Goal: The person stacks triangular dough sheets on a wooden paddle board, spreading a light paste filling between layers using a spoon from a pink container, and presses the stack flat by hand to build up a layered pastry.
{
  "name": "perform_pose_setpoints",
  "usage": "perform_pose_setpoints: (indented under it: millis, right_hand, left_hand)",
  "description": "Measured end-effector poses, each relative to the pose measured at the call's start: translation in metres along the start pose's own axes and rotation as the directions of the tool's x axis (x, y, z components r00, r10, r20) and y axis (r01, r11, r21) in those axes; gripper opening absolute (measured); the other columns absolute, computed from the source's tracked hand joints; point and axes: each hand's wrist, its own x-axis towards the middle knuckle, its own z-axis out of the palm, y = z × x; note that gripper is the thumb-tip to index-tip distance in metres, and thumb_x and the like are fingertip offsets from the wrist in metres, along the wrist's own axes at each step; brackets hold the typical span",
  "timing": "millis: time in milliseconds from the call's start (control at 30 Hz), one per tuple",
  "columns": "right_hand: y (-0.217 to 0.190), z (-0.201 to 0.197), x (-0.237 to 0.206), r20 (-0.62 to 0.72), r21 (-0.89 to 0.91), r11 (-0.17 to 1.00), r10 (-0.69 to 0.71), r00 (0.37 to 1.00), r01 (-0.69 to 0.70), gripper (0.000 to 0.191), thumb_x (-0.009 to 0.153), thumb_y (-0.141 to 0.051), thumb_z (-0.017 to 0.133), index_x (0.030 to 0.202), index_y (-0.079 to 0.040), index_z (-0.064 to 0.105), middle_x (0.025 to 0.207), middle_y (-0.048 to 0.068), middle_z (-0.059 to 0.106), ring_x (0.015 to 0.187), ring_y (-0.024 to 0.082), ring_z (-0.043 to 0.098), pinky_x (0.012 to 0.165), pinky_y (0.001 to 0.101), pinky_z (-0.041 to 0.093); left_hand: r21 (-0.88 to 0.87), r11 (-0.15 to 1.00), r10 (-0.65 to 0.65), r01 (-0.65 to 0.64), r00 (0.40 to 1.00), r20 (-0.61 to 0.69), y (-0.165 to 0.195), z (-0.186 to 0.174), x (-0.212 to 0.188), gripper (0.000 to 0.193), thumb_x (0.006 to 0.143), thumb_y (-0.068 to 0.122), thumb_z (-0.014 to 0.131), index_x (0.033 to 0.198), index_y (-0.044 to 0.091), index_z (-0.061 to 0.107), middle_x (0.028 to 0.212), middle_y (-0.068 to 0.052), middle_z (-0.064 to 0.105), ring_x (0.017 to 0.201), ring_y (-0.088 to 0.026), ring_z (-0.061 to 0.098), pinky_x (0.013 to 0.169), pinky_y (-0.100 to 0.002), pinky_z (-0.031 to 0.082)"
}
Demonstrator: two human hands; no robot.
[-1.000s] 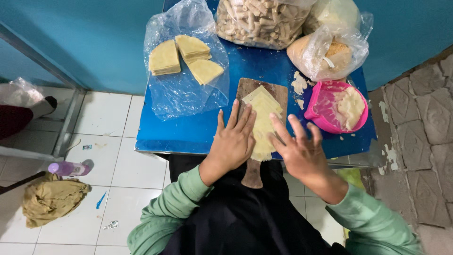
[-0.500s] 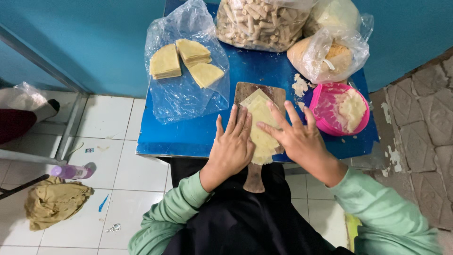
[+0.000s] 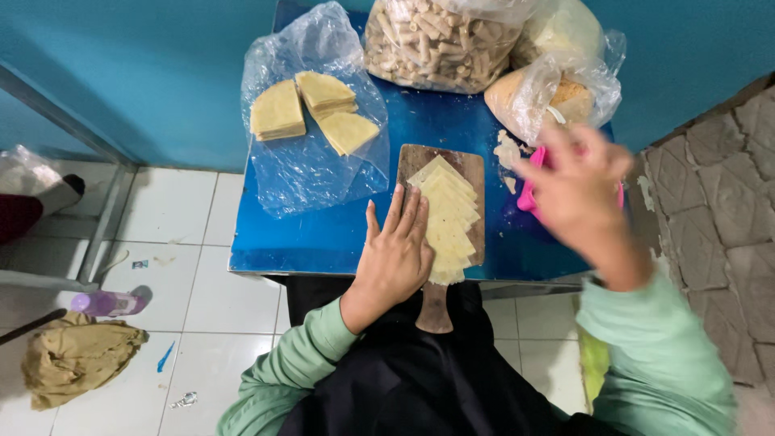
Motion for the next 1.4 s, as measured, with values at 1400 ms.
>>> perform_pose_setpoints:
  millis: [1400]
  right_hand:
    - [0.053,-0.005,-0.07,0.219,-0.179,0.983,0.069,0.973,-0.029,0.037,0.074,-0.029,0.077,0.11,-0.018,0.077,0.154,0.009,0.048,0.144,0.036,0.036,0.111,0.0516,0.034]
  left_hand:
    - [0.033,0.999,0.001,-0.001,1.0,0.006,0.002,0.002,0.0,0.065,0.091,0.024,0.049,0.149,-0.005,0.046,0.161,-0.022,0.038,0.154,-0.039,0.025,0.115,-0.074,0.021]
